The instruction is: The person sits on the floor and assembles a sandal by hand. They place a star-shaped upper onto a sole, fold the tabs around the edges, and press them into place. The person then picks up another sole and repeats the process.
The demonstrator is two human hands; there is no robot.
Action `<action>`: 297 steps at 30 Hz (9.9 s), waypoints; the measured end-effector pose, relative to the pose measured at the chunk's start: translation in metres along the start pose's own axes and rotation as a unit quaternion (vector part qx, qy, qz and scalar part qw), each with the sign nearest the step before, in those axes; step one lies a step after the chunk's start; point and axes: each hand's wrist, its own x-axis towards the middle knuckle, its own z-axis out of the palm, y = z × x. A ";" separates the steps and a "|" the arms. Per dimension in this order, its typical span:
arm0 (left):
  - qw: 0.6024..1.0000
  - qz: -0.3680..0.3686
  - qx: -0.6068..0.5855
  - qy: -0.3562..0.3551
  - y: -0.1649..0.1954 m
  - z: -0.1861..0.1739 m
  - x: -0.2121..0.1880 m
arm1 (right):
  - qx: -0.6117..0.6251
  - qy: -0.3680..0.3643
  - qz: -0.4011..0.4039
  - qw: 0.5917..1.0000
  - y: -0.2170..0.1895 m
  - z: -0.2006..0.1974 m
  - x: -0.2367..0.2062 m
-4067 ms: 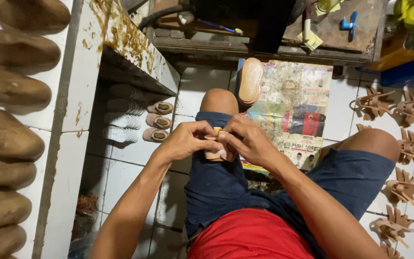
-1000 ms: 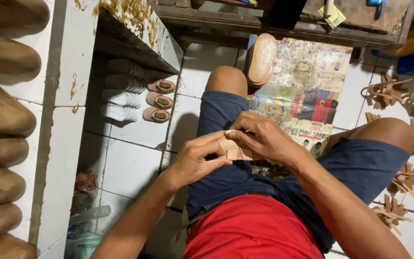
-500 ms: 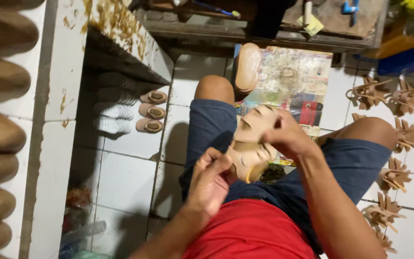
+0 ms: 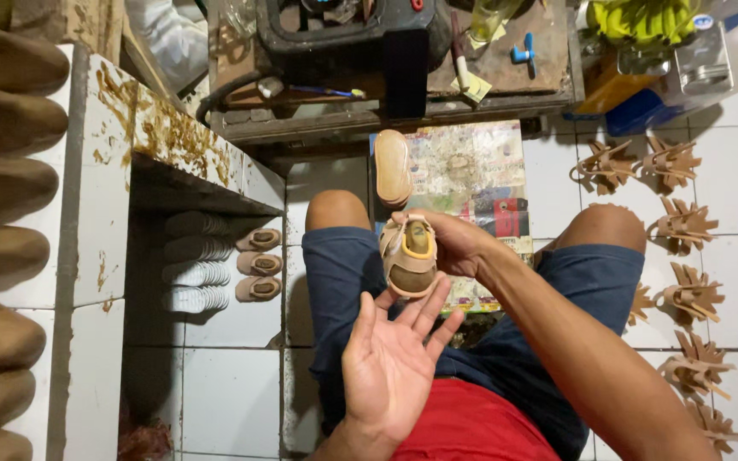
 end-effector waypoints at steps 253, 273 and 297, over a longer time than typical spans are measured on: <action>0.529 0.315 0.774 -0.148 0.146 -0.105 0.034 | -0.616 -0.094 -0.444 0.644 0.004 0.088 0.007; 0.537 0.255 0.793 -0.133 0.164 -0.122 0.037 | -0.617 -0.087 -0.477 0.619 0.019 0.083 0.036; 0.497 0.269 0.794 -0.224 0.168 -0.122 0.044 | -0.749 -0.209 -0.509 0.370 0.024 0.088 0.007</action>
